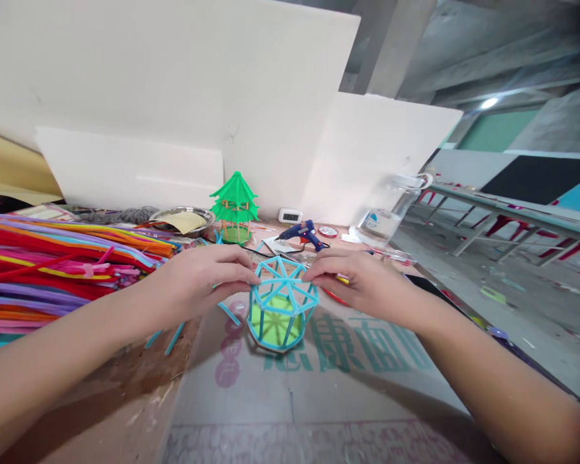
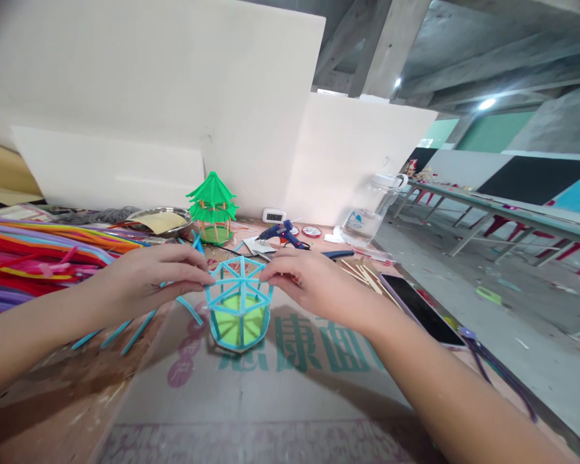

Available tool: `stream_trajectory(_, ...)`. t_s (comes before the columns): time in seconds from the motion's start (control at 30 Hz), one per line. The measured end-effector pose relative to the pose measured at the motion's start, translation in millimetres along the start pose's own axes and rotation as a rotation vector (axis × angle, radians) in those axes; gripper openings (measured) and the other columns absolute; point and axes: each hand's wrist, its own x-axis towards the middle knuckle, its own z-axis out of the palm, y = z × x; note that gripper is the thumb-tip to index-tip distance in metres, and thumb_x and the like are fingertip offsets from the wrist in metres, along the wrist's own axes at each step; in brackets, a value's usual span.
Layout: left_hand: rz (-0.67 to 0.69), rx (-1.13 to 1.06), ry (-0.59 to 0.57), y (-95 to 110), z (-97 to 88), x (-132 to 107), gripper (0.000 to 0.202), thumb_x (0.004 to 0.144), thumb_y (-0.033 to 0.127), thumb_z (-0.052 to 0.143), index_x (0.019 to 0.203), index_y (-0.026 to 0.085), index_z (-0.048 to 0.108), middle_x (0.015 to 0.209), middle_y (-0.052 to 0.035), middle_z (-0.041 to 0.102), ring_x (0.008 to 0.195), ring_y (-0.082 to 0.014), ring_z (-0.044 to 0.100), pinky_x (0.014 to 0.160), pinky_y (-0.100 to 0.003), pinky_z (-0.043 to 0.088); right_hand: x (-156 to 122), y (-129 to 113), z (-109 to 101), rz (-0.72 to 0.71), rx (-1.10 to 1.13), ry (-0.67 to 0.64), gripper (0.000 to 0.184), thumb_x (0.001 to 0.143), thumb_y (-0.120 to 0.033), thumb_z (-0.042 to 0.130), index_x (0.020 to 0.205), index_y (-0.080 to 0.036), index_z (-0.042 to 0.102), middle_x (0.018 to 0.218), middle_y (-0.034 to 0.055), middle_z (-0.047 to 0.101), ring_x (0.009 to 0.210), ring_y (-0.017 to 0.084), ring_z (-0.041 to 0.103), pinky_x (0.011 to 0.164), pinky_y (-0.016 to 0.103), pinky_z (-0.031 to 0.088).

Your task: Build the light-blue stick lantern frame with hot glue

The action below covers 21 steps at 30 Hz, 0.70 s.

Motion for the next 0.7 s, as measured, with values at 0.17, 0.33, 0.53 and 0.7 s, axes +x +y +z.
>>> stream_trajectory(0.17,-0.034,-0.007,0.002,-0.6,2.0,-0.8,0.018,0.093,0.018,0.057,0.106,0.023,0.069,0.105,-0.0019,0.068,0.093,-0.0115,0.064,0.077,-0.02,0.049,0.1,-0.6,0.4,0.018,0.013,-0.01,0.018,0.095,-0.019,0.052,0.1,-0.02,0.07,0.092,0.0024,0.068,0.081,0.012,0.06,0.072,0.024,0.045)
stream_trajectory(0.33,-0.052,-0.025,0.026,-1.4,3.1,-1.1,0.018,0.093,0.018,0.057,0.104,0.022,0.07,0.103,-0.0011,0.069,0.09,-0.0105,0.064,0.076,-0.018,0.048,0.5,-1.8,0.6,0.023,0.028,-0.009,0.018,0.095,-0.019,0.052,0.1,-0.02,0.07,0.091,0.0025,0.069,0.081,0.013,0.062,0.072,0.024,0.046)
stream_trajectory(0.53,-0.059,-0.021,0.013,-1.0,3.7,-1.2,0.019,0.094,0.019,0.055,0.103,0.022,0.071,0.105,-0.0025,0.07,0.091,-0.0121,0.066,0.077,-0.02,0.05,-1.8,-1.4,-8.7,0.088,0.085,-0.027,0.018,0.094,-0.017,0.053,0.101,-0.02,0.069,0.097,0.0031,0.071,0.086,0.014,0.064,0.075,0.025,0.047)
stream_trajectory(0.7,-0.025,-0.012,0.045,0.5,2.9,-0.4,0.019,0.094,0.018,0.054,0.1,0.019,0.072,0.103,-0.0048,0.071,0.091,-0.0132,0.067,0.078,-0.02,0.052,-2.5,-2.2,-14.7,0.054,0.098,-0.017,0.016,0.095,-0.02,0.053,0.101,-0.019,0.068,0.096,0.0033,0.07,0.086,0.014,0.063,0.076,0.025,0.047)
